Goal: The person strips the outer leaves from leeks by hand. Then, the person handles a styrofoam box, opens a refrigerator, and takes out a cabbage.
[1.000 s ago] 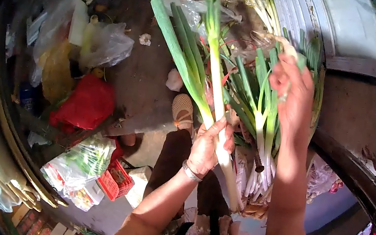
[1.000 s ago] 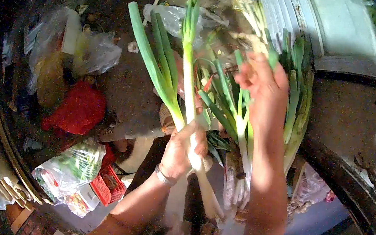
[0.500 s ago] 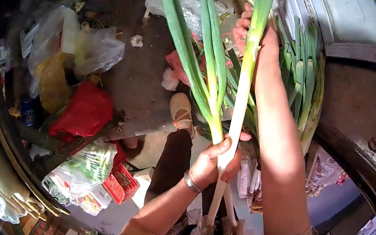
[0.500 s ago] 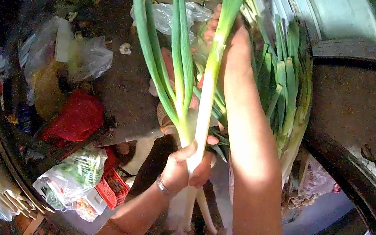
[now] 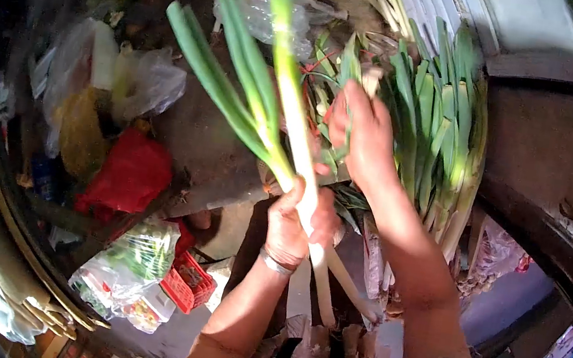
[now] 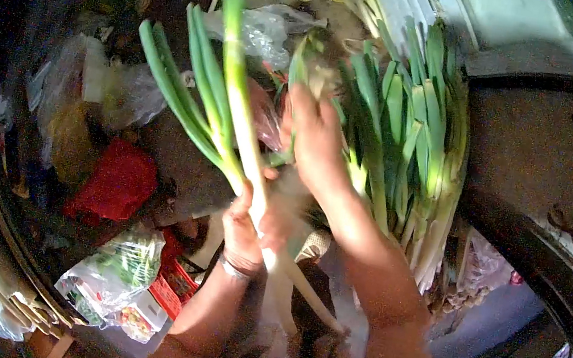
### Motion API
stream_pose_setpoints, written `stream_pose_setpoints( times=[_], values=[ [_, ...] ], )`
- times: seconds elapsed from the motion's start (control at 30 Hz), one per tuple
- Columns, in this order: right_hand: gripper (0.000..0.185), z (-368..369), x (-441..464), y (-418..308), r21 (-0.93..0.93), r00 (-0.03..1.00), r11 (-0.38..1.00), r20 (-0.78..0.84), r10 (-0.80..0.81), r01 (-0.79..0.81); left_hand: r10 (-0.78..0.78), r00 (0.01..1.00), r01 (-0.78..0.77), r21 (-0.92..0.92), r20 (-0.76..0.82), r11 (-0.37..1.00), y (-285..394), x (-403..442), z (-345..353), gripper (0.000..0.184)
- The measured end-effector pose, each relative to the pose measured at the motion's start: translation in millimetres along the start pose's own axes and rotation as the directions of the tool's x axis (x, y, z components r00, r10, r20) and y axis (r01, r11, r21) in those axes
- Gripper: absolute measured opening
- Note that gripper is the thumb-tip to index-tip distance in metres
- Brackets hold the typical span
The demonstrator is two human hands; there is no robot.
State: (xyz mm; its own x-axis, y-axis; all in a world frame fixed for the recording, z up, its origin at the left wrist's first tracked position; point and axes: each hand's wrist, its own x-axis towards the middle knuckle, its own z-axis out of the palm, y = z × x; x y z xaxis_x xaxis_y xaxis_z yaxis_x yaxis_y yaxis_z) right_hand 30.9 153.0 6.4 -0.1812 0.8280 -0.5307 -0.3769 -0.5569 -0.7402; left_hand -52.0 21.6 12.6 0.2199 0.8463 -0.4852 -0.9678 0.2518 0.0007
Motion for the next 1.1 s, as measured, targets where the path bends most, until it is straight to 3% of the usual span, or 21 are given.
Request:
stream_pose_setpoints(
  times=[0.03,0.07,0.1,0.17,0.23,0.33,0.4,0.43,0.47,0.53,0.6,0.67,0.7,0.77,0.83,0.87,0.93,1.07,1.1],
  values=[
    [0.024,-7,-22,-5,-0.027,0.999,0.999,-0.032,-0.021,0.020,0.024,1.000,-0.024,-0.002,0.019,1.000,4,1,-2,0.041],
    [0.021,-23,-44,-17,-0.109,0.996,0.991,0.047,-0.077,0.082,0.053,0.998,-0.052,-0.007,0.039,0.999,7,3,-5,0.040],
    [0.015,-38,-65,-27,-0.264,0.974,0.937,0.045,-0.224,0.228,0.060,0.998,-0.061,0.021,0.036,0.998,9,4,-6,0.039],
    [0.017,-76,-101,-51,-0.532,0.914,0.784,-0.043,-0.403,0.321,0.068,0.998,-0.067,0.095,-0.008,0.993,4,5,-1,0.039],
    [0.019,-128,-126,-67,-0.753,0.846,0.602,-0.119,-0.520,0.264,0.034,0.997,-0.025,0.142,-0.067,0.990,-2,5,2,0.039],
    [0.024,-203,-157,-77,-0.940,0.812,0.335,-0.139,-0.566,0.073,0.031,0.997,-0.015,0.224,-0.073,0.975,-15,9,8,0.043],
    [0.029,-255,-178,-79,-0.992,0.866,0.103,-0.117,-0.485,-0.076,-0.002,0.999,-0.006,0.247,0.032,0.969,-22,9,14,0.046],
    [0.029,-260,-188,-80,-0.991,0.862,0.101,-0.124,-0.491,-0.085,-0.012,0.997,-0.010,0.273,0.079,0.962,-26,9,16,0.047],
    [0.031,-264,-198,-81,-0.956,0.912,-0.075,-0.246,-0.328,-0.285,-0.024,0.992,-0.014,0.298,0.123,0.955,-31,9,17,0.048],
    [0.034,-281,-217,-75,-0.852,0.896,-0.279,-0.409,-0.174,-0.443,-0.045,0.986,-0.006,0.303,0.161,0.953,-39,7,19,0.049],
    [0.043,-306,-229,-53,-0.750,0.902,-0.544,-0.160,-0.402,-0.376,-0.068,0.979,0.005,0.315,0.191,0.949,-47,6,21,0.049],
    [0.043,-239,-224,-67,-0.946,0.911,-0.006,-0.310,-0.272,-0.323,-0.090,0.982,0.026,0.349,0.168,0.937,-59,0,23,0.049],
    [0.047,-254,-222,-55,-0.942,0.926,0.253,-0.285,-0.246,-0.222,-0.090,0.975,0.007,0.372,0.205,0.928,-65,1,24,0.046],
    [0.055,-181,-210,-69,-0.889,0.987,0.445,-0.151,-0.063,-0.107,-0.140,0.984,0.079,0.425,0.113,0.902,-79,-3,27,0.043],
    [0.071,-141,-209,-61,-0.725,0.993,0.685,0.115,0.019,0.070,-0.148,0.981,0.060,0.532,0.124,0.845,-95,-5,28,0.042],
    [0.084,-130,-210,-53,-0.728,0.980,0.678,0.190,0.057,0.102,-0.154,0.976,0.035,0.592,0.153,0.805,-101,-5,29,0.042],
    [0.084,-122,-215,-27,-0.705,0.984,0.687,0.102,-0.146,0.175,-0.117,0.992,0.053,0.659,0.054,0.750,-117,-9,28,0.042],
    [0.076,-141,-231,-30,-0.803,0.990,0.593,-0.030,-0.140,0.060,-0.321,0.924,0.062,0.748,0.207,0.661,-130,-10,20,0.065],
    [0.067,-160,-242,-16,-0.765,0.983,0.644,-0.111,-0.147,0.009,-0.307,0.934,0.021,0.826,0.185,0.563,-131,-9,19,0.068]
  ],
)
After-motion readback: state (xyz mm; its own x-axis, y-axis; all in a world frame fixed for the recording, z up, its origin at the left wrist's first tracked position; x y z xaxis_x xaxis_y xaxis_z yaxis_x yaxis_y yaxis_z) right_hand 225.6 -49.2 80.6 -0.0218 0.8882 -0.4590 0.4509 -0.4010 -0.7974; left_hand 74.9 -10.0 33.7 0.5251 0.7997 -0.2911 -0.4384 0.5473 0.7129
